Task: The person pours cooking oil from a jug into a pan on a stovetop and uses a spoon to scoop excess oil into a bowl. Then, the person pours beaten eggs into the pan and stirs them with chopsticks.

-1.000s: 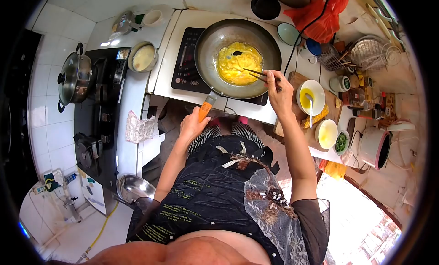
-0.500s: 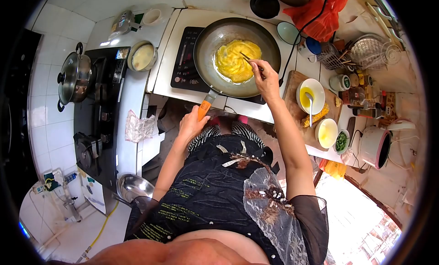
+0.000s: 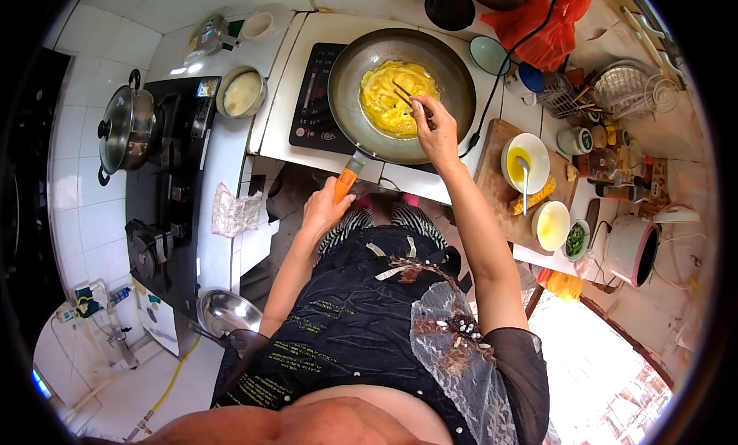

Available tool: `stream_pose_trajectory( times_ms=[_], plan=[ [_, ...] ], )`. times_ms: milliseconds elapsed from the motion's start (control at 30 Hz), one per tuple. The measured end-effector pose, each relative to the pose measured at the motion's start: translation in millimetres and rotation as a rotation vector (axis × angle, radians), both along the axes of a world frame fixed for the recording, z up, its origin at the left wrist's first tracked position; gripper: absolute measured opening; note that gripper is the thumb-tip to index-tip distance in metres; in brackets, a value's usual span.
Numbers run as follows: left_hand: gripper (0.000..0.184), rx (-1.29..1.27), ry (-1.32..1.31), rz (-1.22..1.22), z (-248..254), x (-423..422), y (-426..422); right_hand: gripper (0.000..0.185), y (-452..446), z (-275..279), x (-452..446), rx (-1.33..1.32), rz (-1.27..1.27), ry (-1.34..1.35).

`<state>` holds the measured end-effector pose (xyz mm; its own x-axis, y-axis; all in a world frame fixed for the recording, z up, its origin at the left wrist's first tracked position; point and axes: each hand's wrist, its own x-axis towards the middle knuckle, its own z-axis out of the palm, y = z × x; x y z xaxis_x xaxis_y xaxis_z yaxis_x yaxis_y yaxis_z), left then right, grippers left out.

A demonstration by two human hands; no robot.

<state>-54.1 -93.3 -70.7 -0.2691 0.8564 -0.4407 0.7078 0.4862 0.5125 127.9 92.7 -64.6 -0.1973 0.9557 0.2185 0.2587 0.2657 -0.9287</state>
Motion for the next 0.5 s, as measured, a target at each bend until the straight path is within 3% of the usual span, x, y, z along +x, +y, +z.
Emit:
stream_pose_trajectory(
  times_ms=[133,267,400,500],
  plan=[
    [0.041,0.022,0.011,-0.012,-1,2,-1,0.019,11,10,26,-0.167,-0.008,-0.050],
    [0.041,0.001,0.016,-0.015,1,2,0,0.020,22,15,25,-0.062,-0.085,-0.103],
    [0.041,0.008,0.008,-0.014,0,3,0,0.020,11,9,12,-0.113,0.127,-0.065],
    [0.041,0.018,0.010,-0.011,-1,3,-1,0.023,15,19,28,-0.246,0.104,-0.012]
  ],
)
